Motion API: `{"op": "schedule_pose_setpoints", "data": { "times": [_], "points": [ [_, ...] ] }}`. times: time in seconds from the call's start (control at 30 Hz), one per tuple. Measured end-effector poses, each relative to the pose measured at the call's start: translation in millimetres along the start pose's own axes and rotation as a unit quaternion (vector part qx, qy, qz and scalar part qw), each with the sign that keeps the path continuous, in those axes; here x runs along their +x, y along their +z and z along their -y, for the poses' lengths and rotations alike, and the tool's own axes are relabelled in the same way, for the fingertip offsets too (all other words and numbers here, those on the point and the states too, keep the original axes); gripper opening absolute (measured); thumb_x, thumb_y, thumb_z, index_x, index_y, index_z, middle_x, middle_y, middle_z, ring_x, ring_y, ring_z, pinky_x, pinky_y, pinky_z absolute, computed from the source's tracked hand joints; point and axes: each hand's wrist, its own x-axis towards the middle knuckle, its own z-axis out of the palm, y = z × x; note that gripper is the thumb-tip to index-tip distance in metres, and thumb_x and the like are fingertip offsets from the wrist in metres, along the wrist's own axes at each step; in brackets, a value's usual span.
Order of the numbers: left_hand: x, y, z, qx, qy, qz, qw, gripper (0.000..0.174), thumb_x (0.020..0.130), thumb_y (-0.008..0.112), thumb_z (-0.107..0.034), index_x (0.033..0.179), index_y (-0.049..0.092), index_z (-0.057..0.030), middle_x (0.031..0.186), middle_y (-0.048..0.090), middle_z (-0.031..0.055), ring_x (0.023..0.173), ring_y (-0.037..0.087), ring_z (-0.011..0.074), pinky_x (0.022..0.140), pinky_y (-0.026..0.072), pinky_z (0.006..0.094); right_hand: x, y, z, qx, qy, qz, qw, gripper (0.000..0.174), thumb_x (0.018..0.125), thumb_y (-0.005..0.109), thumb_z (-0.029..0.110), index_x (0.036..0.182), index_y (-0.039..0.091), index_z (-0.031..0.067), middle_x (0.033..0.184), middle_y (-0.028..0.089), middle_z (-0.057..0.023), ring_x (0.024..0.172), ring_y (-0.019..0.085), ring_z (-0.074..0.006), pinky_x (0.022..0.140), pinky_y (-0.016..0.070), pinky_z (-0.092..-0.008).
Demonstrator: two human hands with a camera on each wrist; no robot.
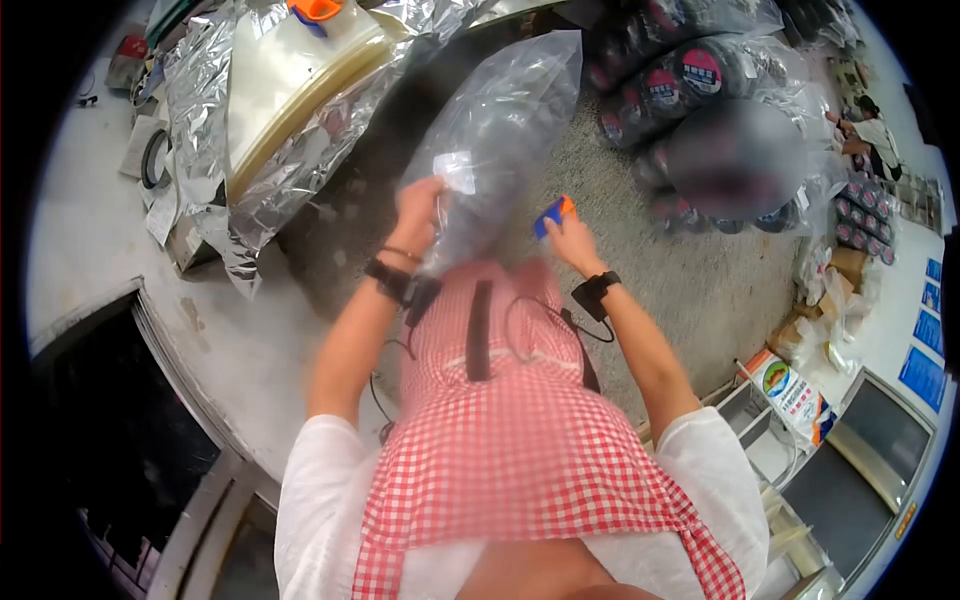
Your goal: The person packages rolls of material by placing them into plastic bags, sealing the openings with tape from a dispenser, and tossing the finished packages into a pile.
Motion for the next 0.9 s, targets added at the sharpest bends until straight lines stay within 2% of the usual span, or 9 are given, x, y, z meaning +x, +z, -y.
{"op": "schedule_pose_setpoints", "data": {
  "times": [0.1,0.37,0.5,0.53,0.63,0.7,0.77,0.83,0.9],
  "points": [
    [-41,26,37,-0.056,0.033,-0.078,0.995,0.017,0.088,0.057,-0.015,0.078,0.062,-0.0025,0.070,0.057,0.0005,0.060,0.050,0.0089,0.053,0.0391,0.0219,4,-17,-23,0.018,-0.020,-0.113,0.993,0.048,0.088,0.047,0.044,0.104,0.052,-0.0016,0.088,0.062,-0.0271,0.084,0.060,-0.0425,0.072,0.0468,-0.0489],
    [-198,57,84,-0.048,0.001,-0.108,0.993,0.017,0.091,0.053,-0.017,0.083,0.059,-0.0039,0.075,0.056,-0.0001,0.066,0.052,0.0077,0.061,0.0470,0.0226,-105,-31,31,0.116,-0.223,-0.196,0.948,0.035,0.087,0.057,0.033,0.091,0.050,-0.0004,0.068,0.057,-0.0197,0.059,0.057,-0.0379,0.052,0.0432,-0.0448],
    [-179,3,144,0.085,-0.159,-0.011,0.984,0.020,0.089,0.056,-0.022,0.083,0.059,-0.0036,0.074,0.056,-0.0002,0.062,0.055,0.0086,0.052,0.0489,0.0251,-125,43,23,0.006,-0.394,-0.195,0.898,0.033,0.079,0.065,0.029,0.085,0.051,0.0006,0.064,0.052,-0.0145,0.058,0.054,-0.0315,0.055,0.0416,-0.0413],
    [-167,-21,151,0.315,-0.173,0.137,0.923,0.019,0.086,0.058,-0.023,0.081,0.060,-0.0037,0.068,0.057,0.0042,0.061,0.057,0.0159,0.050,0.0476,0.0324,-132,61,13,-0.010,-0.423,-0.170,0.890,0.032,0.078,0.066,0.028,0.085,0.051,0.0007,0.065,0.052,-0.0137,0.058,0.054,-0.0305,0.057,0.0415,-0.0405],
    [-179,0,75,0.725,0.045,0.020,0.686,0.023,0.083,0.061,-0.026,0.080,0.059,-0.0028,0.065,0.055,0.0105,0.059,0.055,0.0254,0.051,0.0449,0.0380,-144,76,14,-0.025,-0.445,-0.156,0.881,0.031,0.075,0.068,0.025,0.083,0.050,0.0010,0.065,0.052,-0.0117,0.060,0.053,-0.0283,0.061,0.0412,-0.0388],
    [-136,0,39,0.604,0.214,-0.073,0.764,0.028,0.080,0.064,-0.029,0.081,0.057,-0.0020,0.067,0.054,0.0143,0.060,0.053,0.0311,0.055,0.0444,0.0388,-153,78,19,-0.025,-0.431,-0.152,0.889,0.031,0.074,0.069,0.024,0.082,0.050,0.0012,0.066,0.052,-0.0110,0.060,0.053,-0.0278,0.063,0.0413,-0.0384],
    [-81,26,9,0.474,0.425,-0.083,0.767,0.029,0.077,0.068,-0.029,0.082,0.056,-0.0027,0.066,0.055,0.0114,0.060,0.055,0.0274,0.058,0.0454,0.0332,-154,78,30,-0.022,-0.412,-0.154,0.898,0.030,0.073,0.070,0.022,0.081,0.049,0.0015,0.067,0.052,-0.0107,0.061,0.053,-0.0281,0.065,0.0417,-0.0384],
    [-34,38,-15,0.539,0.411,-0.026,0.735,0.026,0.079,0.066,-0.026,0.088,0.059,-0.0024,0.068,0.057,0.0117,0.061,0.056,0.0216,0.060,0.0447,0.0312,-152,83,38,-0.028,-0.409,-0.162,0.898,0.031,0.073,0.070,0.023,0.080,0.049,0.0020,0.067,0.052,-0.0109,0.062,0.054,-0.0283,0.065,0.0422,-0.0384],
    [-2,30,-59,0.511,0.382,0.040,0.769,0.024,0.082,0.064,-0.023,0.095,0.063,-0.0023,0.072,0.063,0.0073,0.063,0.059,0.0175,0.062,0.0458,0.0288,-154,84,46,-0.033,-0.397,-0.166,0.902,0.031,0.072,0.070,0.023,0.078,0.048,0.0026,0.067,0.052,-0.0110,0.063,0.054,-0.0286,0.066,0.0428,-0.0386]
  ]
}}
